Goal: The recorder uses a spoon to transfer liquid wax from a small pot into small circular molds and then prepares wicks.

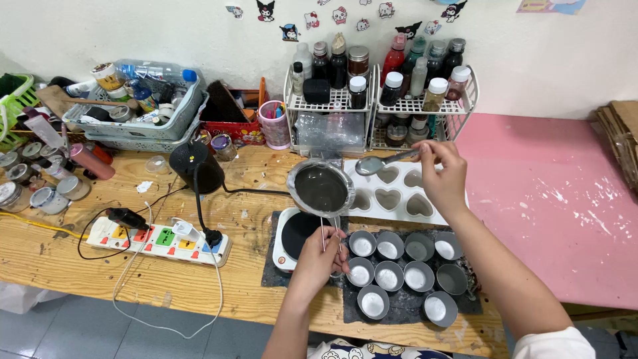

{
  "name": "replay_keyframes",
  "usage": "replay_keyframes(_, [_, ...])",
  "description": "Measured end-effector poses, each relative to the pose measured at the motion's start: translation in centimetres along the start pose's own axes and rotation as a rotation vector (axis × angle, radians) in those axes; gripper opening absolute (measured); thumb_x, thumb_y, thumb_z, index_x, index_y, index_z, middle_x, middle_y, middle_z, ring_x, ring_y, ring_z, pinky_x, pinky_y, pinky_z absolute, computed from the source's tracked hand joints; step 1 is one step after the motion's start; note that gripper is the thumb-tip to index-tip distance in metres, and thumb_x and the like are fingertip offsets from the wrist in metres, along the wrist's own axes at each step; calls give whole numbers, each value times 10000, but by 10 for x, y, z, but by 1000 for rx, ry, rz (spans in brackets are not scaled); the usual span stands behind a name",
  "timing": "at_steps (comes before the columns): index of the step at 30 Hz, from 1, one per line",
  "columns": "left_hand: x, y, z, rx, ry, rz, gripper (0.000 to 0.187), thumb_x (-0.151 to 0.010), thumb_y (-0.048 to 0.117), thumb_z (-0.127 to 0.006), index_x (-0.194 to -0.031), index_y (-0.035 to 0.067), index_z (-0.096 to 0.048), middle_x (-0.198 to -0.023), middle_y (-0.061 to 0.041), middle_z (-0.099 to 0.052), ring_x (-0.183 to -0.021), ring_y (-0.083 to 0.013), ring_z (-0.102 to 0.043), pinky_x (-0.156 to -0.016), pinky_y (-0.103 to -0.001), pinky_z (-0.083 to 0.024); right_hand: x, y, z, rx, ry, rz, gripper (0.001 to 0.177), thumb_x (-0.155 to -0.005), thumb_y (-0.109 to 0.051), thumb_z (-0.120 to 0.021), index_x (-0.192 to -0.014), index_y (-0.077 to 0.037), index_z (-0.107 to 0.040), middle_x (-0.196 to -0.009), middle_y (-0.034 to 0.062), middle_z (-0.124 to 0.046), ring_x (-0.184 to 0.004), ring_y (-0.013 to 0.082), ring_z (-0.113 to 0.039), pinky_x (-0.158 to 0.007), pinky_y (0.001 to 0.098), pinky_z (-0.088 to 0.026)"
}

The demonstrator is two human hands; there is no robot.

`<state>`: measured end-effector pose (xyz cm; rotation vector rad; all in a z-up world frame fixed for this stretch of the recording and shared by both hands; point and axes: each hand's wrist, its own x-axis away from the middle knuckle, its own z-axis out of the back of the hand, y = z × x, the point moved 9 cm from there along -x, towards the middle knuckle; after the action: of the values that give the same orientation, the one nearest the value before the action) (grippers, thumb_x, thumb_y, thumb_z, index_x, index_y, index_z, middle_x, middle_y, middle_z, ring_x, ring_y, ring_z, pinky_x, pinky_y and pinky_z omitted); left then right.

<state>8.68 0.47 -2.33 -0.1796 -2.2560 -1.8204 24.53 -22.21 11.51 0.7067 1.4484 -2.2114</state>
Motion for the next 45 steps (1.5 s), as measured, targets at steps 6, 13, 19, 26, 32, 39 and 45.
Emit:
replay_keyframes(6, [-20,21,-2,-101,-64,-37,190,-1055,168,-490,-1061,-5,-568,-686,-37,-599,-523,-128,-626,-493,-275,-540,-19,-11,-7,-120,-35,66,178,-1094,-119,-597,-1094,-4,-733,-965,88,-638,-854,128,-717,-707,254,-549])
replay_keyframes(13, [-49,8,-2,-75,-90,-35,190,-1061,172,-505,-1073,-1,-582,-701,-37,-618,-534,-114,-624,-498,-263,-534,-20,-32,-41,34,-139,260,154,-1055,-98,-627,-1078,-37,-767,-862,72,-721,-913,194,-672,-745,320,-556])
replay_keyframes(19, [-59,-4,-14,-67,-135,-46,186,-1067,171,-498,-1069,-2,-565,-690,-41,-615,-528,-129,-634,-476,-269,-526,-11,-26,-66,68,-213,399,176,-1036,-134,-625,-1042,-20,-760,-820,62,-736,-903,224,-629,-784,353,-515])
replay_keyframes(26, [-64,-11,-20,-42,-136,0,168,-1063,161,-503,-1075,6,-568,-692,-35,-608,-534,-122,-636,-491,-269,-549,-17,70,-95,-147,-365,-190,232,-1046,-183,-591,-1064,-23,-759,-793,22,-711,-731,70,-631,-634,245,-470])
replay_keyframes(32, [-68,-7,-20,-64,-129,-9,166,-1062,151,-498,-1081,2,-568,-697,-34,-612,-534,-121,-635,-481,-254,-518,-28,97,-94,-245,-340,-255,223,-1057,-165,-580,-1051,-19,-748,-781,6,-716,-739,42,-642,-642,217,-473])
replay_keyframes(39, [-78,6,-9,-155,-80,-34,176,-1068,149,-478,-1087,3,-574,-708,-39,-624,-557,-123,-651,-495,-243,-494,-58,83,-64,-193,-249,-185,225,-1073,-139,-561,-1054,-8,-744,-786,11,-699,-728,38,-616,-627,220,-457])
replay_keyframes(45, [-88,10,7,-71,-9,-12,165,-1048,128,-467,-1082,-2,-562,-708,-57,-606,-546,-136,-647,-522,-300,-584,-62,88,-51,-146,-185,-219,227,-1078,-149,-554,-1035,-22,-737,-779,6,-700,-719,21,-647,-630,203,-513])
